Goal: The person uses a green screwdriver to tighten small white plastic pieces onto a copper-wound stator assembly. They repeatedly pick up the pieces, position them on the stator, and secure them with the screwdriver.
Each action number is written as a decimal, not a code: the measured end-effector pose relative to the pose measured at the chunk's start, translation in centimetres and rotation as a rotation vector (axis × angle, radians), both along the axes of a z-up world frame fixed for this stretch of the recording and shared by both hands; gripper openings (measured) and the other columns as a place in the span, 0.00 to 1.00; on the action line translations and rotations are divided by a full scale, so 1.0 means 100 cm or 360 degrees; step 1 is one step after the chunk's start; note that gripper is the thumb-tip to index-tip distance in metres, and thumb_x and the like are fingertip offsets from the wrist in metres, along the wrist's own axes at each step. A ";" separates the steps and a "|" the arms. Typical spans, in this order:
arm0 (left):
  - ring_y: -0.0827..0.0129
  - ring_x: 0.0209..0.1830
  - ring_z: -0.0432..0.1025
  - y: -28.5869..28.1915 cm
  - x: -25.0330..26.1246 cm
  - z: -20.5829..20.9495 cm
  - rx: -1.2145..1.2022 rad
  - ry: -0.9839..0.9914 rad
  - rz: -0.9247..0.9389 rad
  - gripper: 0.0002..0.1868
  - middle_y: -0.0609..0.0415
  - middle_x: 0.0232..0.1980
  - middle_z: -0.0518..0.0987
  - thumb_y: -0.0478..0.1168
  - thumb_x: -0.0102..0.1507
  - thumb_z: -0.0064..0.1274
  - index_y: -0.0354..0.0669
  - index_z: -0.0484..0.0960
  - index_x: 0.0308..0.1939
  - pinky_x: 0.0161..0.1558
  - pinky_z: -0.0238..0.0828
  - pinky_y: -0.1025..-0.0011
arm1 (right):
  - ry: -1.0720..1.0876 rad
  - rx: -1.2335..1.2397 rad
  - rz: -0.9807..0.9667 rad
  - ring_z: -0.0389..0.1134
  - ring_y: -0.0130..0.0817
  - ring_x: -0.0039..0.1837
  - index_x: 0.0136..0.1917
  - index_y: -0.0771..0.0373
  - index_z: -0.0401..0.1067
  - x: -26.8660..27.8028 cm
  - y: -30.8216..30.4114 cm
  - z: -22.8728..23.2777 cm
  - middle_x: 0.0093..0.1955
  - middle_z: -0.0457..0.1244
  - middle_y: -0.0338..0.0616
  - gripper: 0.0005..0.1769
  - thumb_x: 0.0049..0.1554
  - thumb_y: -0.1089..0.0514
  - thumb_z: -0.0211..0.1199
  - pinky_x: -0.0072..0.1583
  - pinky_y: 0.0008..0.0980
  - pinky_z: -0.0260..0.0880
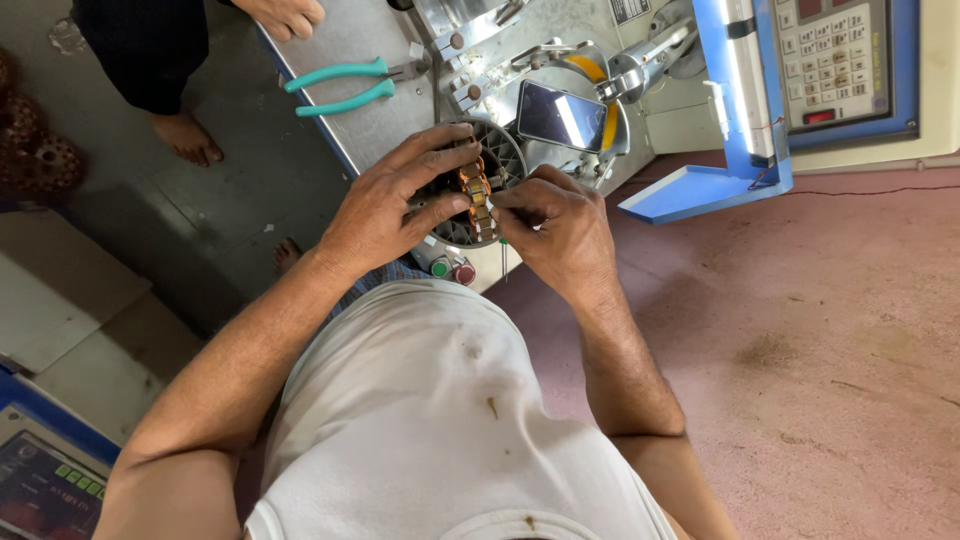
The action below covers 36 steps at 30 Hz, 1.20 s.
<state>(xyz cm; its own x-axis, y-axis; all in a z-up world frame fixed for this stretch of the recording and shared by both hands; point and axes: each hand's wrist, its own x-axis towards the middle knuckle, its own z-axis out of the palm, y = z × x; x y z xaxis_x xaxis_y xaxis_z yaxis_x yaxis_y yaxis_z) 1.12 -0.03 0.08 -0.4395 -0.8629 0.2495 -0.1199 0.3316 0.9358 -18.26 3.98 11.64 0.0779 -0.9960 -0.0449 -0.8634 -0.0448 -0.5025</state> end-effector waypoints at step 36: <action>0.72 0.35 0.81 0.018 -0.006 0.011 0.0519 0.0365 0.0128 0.10 0.53 0.41 0.85 0.34 0.60 0.68 0.35 0.87 0.43 0.36 0.81 0.76 | -0.0702 0.0433 0.0179 0.71 0.21 0.44 0.47 0.62 0.82 -0.037 -0.029 -0.030 0.45 0.69 0.38 0.08 0.52 0.65 0.76 0.44 0.21 0.76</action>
<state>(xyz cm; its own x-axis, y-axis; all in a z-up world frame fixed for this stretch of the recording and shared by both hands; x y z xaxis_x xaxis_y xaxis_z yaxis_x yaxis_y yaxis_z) 0.55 1.79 1.20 -0.3321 -0.9424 0.0405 0.0905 0.0109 0.9958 -22.00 1.08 8.67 0.2532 -0.9373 -0.2393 -0.5647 0.0577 -0.8233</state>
